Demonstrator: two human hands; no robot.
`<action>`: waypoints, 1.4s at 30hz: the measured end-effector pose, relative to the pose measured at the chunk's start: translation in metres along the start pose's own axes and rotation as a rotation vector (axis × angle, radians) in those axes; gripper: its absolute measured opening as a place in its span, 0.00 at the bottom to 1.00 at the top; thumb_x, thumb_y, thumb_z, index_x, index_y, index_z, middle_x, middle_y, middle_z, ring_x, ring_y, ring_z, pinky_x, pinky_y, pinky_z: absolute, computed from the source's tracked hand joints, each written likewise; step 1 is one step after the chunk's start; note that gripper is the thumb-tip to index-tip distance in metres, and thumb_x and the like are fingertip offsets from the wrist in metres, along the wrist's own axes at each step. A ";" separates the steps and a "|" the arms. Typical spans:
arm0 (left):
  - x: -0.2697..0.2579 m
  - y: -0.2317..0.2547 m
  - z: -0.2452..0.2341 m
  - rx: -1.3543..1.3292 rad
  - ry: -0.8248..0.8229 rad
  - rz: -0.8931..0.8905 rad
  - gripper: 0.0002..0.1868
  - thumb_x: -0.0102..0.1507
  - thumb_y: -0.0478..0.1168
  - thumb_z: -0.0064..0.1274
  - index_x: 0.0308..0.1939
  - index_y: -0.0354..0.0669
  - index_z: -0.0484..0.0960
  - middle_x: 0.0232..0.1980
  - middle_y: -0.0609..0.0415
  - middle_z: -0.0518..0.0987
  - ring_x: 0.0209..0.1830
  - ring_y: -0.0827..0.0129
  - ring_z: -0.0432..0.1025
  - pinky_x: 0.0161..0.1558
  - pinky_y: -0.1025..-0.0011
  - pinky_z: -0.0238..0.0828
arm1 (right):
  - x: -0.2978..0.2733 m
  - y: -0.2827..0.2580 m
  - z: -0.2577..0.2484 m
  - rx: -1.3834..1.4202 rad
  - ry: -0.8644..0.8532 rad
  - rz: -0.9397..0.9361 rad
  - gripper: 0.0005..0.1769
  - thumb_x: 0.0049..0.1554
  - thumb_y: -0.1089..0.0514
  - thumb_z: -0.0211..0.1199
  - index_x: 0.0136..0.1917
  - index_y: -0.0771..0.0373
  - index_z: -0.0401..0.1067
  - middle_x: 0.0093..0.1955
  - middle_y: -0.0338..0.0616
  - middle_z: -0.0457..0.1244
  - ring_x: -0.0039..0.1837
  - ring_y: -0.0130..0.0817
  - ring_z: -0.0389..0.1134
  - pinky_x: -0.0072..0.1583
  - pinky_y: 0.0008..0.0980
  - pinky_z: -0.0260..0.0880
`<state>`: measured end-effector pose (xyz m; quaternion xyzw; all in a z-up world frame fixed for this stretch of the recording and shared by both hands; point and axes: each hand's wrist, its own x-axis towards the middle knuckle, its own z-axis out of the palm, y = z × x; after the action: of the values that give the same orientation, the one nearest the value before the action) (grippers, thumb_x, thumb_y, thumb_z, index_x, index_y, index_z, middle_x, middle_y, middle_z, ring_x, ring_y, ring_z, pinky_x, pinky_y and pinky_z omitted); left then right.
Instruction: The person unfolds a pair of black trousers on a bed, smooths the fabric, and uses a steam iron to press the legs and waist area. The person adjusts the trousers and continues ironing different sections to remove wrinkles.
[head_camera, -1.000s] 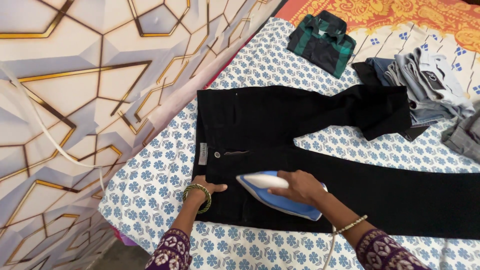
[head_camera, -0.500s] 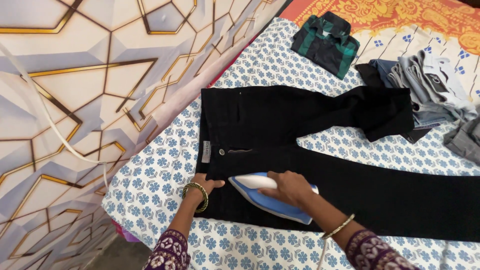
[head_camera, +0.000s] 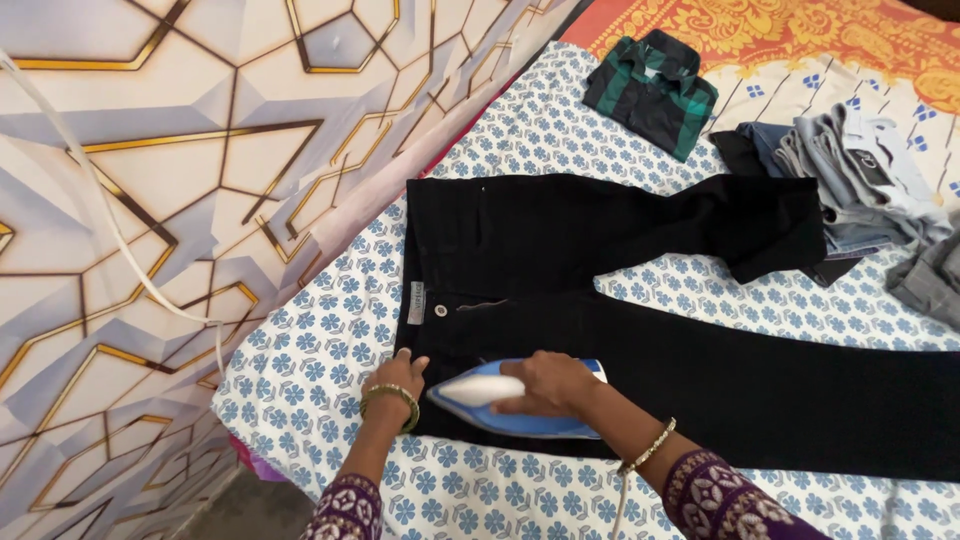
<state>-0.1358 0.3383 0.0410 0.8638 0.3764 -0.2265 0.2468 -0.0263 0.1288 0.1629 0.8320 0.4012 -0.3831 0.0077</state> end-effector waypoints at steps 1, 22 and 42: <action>-0.005 -0.001 0.003 0.021 0.008 0.006 0.24 0.72 0.59 0.36 0.61 0.51 0.75 0.52 0.46 0.83 0.56 0.53 0.78 0.56 0.56 0.74 | -0.003 0.003 0.003 -0.012 0.003 -0.047 0.36 0.53 0.28 0.63 0.65 0.52 0.73 0.46 0.52 0.72 0.49 0.45 0.76 0.55 0.43 0.75; -0.006 0.057 0.021 0.217 0.328 0.471 0.33 0.71 0.53 0.31 0.76 0.39 0.52 0.81 0.50 0.47 0.81 0.62 0.39 0.77 0.57 0.32 | -0.006 0.104 -0.034 0.281 0.263 0.435 0.42 0.52 0.26 0.60 0.69 0.53 0.70 0.50 0.53 0.72 0.49 0.46 0.77 0.57 0.44 0.77; -0.058 0.159 0.100 0.009 -0.211 0.381 0.40 0.67 0.66 0.03 0.81 0.60 0.40 0.85 0.61 0.36 0.85 0.60 0.23 0.78 0.45 0.11 | -0.143 0.133 0.086 0.237 0.100 0.204 0.35 0.52 0.29 0.65 0.62 0.54 0.76 0.47 0.51 0.72 0.49 0.44 0.75 0.55 0.42 0.74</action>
<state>-0.0709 0.1530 0.0376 0.8919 0.1776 -0.2666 0.3191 -0.0459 -0.0832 0.1548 0.8815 0.2666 -0.3830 -0.0716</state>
